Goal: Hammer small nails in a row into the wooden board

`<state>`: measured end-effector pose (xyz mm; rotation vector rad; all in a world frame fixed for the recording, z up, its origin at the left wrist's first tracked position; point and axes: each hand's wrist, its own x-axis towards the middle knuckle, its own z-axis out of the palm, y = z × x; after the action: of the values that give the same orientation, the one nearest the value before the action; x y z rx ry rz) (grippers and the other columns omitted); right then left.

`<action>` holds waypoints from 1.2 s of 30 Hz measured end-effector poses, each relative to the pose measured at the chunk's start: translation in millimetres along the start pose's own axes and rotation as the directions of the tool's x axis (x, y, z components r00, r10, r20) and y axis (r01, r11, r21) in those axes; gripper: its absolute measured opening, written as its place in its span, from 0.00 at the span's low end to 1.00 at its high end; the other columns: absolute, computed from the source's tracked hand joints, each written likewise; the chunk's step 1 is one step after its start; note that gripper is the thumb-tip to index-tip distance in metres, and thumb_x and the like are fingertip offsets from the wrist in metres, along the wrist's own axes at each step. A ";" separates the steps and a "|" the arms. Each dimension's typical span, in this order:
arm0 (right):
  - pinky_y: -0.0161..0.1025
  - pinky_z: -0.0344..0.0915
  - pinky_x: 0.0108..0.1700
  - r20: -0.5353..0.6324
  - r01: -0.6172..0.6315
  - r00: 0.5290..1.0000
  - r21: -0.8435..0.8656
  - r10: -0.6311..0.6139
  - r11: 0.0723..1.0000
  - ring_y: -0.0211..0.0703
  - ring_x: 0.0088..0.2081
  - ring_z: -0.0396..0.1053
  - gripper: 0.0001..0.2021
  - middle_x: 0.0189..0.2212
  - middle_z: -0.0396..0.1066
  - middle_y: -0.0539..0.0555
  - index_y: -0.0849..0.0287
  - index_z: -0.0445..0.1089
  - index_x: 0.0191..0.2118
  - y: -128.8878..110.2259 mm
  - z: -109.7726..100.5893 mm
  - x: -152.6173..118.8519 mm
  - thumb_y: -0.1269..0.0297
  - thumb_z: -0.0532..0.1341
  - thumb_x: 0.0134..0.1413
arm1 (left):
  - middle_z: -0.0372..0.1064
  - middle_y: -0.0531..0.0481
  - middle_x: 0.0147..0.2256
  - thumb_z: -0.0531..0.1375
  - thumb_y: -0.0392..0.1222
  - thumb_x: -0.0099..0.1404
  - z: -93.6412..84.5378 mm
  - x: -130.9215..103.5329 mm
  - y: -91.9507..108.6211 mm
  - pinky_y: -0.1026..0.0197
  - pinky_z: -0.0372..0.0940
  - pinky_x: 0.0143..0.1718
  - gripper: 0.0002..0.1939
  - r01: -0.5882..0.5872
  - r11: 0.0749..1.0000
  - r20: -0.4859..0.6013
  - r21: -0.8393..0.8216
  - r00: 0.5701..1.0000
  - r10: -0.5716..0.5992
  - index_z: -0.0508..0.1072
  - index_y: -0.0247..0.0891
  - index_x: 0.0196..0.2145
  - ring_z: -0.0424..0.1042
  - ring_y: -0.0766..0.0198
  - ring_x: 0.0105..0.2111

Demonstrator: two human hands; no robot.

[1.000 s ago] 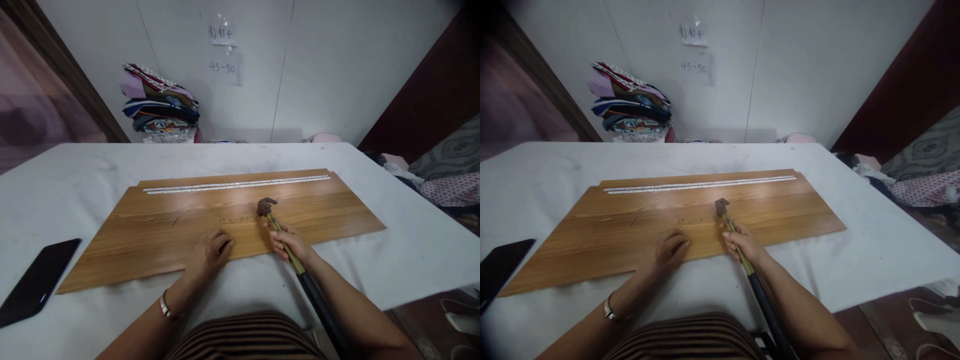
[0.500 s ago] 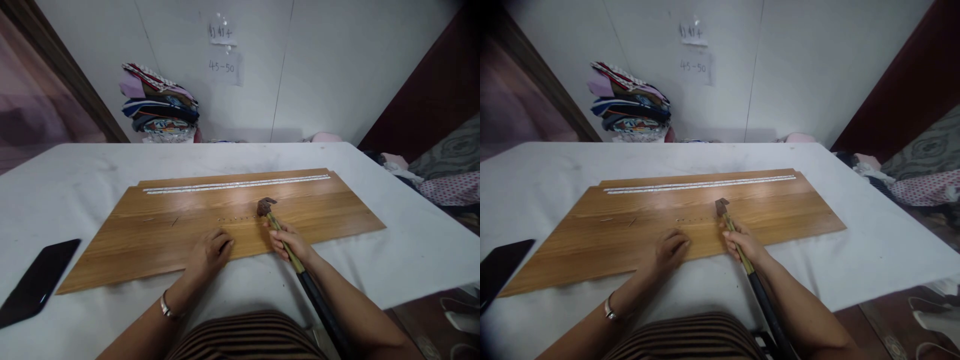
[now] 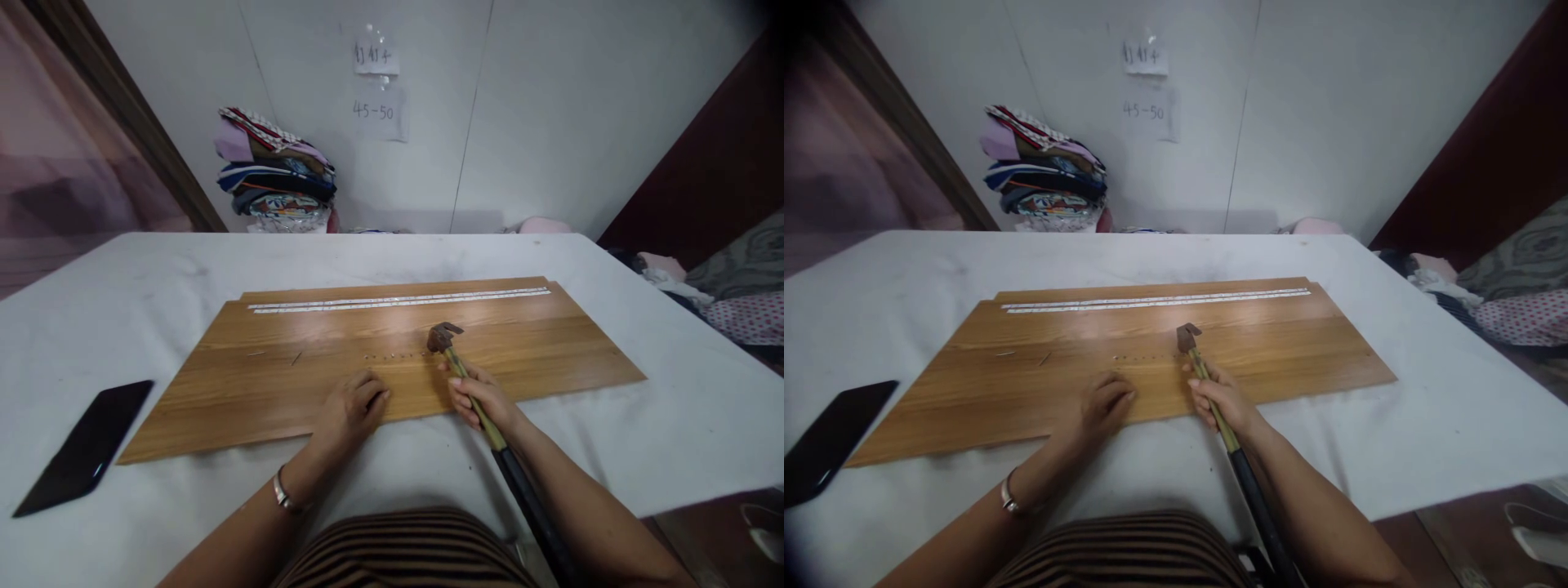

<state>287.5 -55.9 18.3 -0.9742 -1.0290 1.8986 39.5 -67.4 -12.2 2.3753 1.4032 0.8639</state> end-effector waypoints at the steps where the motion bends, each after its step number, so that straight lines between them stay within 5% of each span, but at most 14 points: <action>1: 0.26 0.48 0.08 0.000 0.004 1.000 0.001 -0.004 1.000 0.28 0.09 0.48 0.19 0.14 0.56 0.39 0.59 0.60 0.46 0.1 0.0 -0.1 0.60 0.61 0.49 | 0.67 0.48 0.30 0.51 0.39 0.67 -0.1 0.0 0.1 0.61 0.63 0.36 0.11 -0.002 1.000 -0.005 0.001 1.000 0.002 0.71 0.38 0.30 0.67 0.64 0.33; 36: 0.26 0.47 0.09 -0.012 -0.016 1.000 -0.019 0.016 1.000 0.27 0.09 0.48 0.19 0.14 0.55 0.38 0.59 0.61 0.45 -0.4 1.7 0.5 0.58 0.61 0.47 | 0.67 0.49 0.31 0.52 0.39 0.66 0.4 -0.6 -1.6 0.60 0.64 0.36 0.09 0.000 1.000 -0.008 -0.017 1.000 0.000 0.71 0.38 0.31 0.67 0.64 0.33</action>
<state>285.9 -55.8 19.2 -1.0062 -1.0364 1.8972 38.4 -67.0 -13.5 2.3621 1.3937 0.8831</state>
